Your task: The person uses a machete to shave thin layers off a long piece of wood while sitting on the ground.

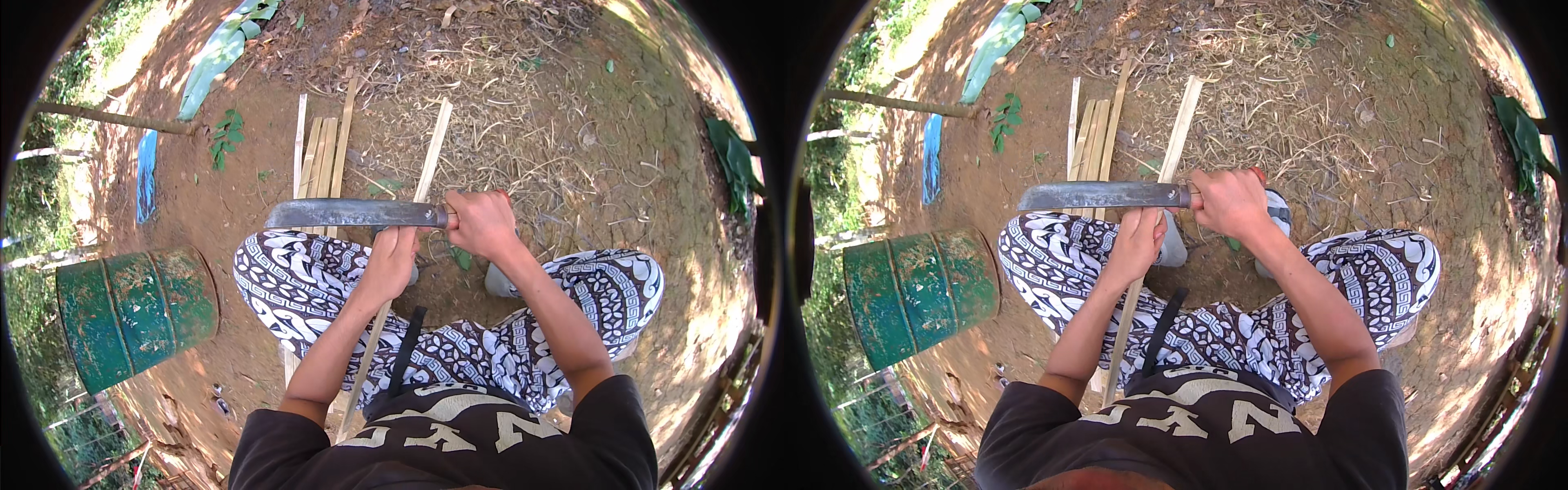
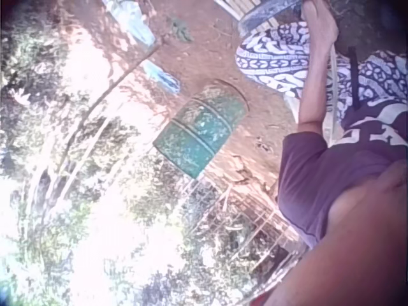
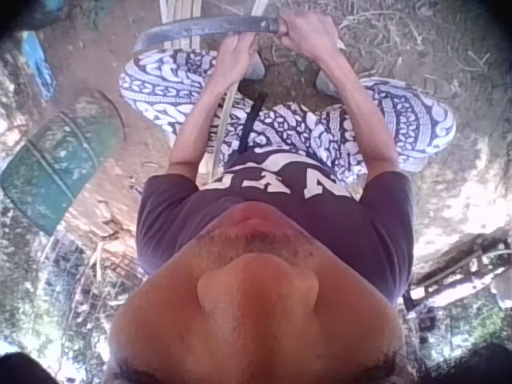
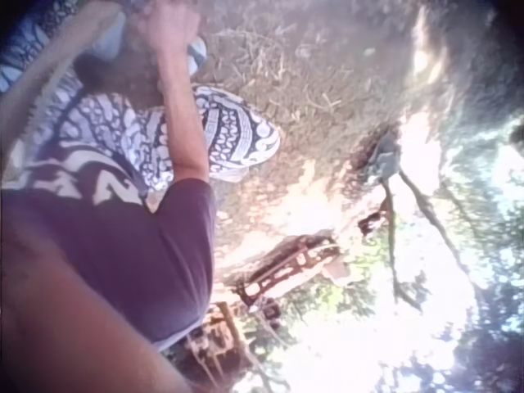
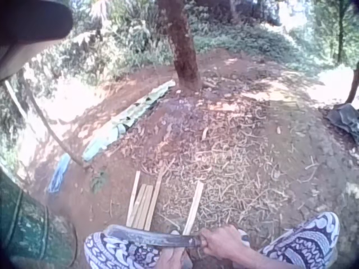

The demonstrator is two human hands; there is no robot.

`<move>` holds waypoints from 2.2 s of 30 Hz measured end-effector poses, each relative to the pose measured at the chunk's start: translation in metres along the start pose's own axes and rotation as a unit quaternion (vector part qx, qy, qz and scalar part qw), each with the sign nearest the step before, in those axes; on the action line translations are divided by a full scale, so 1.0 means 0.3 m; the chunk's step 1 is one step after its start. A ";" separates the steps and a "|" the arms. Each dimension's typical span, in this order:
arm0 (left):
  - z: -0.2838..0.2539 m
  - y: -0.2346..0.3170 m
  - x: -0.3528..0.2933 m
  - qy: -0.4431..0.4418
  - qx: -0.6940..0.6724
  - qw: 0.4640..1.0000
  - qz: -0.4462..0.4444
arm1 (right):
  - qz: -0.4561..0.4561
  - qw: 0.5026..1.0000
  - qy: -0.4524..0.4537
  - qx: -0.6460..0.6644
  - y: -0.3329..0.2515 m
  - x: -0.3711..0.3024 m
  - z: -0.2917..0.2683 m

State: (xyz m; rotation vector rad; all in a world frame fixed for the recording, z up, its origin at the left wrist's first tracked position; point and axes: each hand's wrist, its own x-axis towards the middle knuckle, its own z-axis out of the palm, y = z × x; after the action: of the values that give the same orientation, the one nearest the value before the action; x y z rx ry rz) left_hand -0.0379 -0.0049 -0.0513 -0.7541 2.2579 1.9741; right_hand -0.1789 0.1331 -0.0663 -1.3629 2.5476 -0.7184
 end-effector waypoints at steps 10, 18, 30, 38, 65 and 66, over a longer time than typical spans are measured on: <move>0.004 0.014 -0.033 0.055 0.164 0.985 0.023 | 0.194 0.980 0.032 -0.043 0.285 0.038 0.016; -0.006 -0.018 0.004 0.073 0.124 0.990 0.011 | 0.348 0.930 0.117 0.010 0.323 0.016 -0.075; 0.018 0.006 -0.008 0.065 0.162 0.979 0.102 | 0.018 0.999 -0.028 0.004 0.002 -0.011 0.009; 0.037 -0.014 -0.018 0.133 0.199 0.962 0.130 | 0.021 1.000 0.021 -0.004 0.082 0.008 0.054; -0.007 0.010 -0.035 -0.099 -0.132 0.983 -0.076 | -0.030 0.997 0.068 -0.003 0.094 -0.013 0.045; -0.008 0.006 -0.031 -0.097 -0.126 0.984 -0.076 | -0.026 0.997 0.076 0.008 0.119 -0.006 0.052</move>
State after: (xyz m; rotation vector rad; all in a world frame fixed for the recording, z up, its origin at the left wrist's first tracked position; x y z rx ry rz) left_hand -0.0298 -0.0041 -0.0461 -0.6953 1.8107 2.1782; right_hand -0.1986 0.1460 -0.0973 -1.4265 2.6229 -0.8812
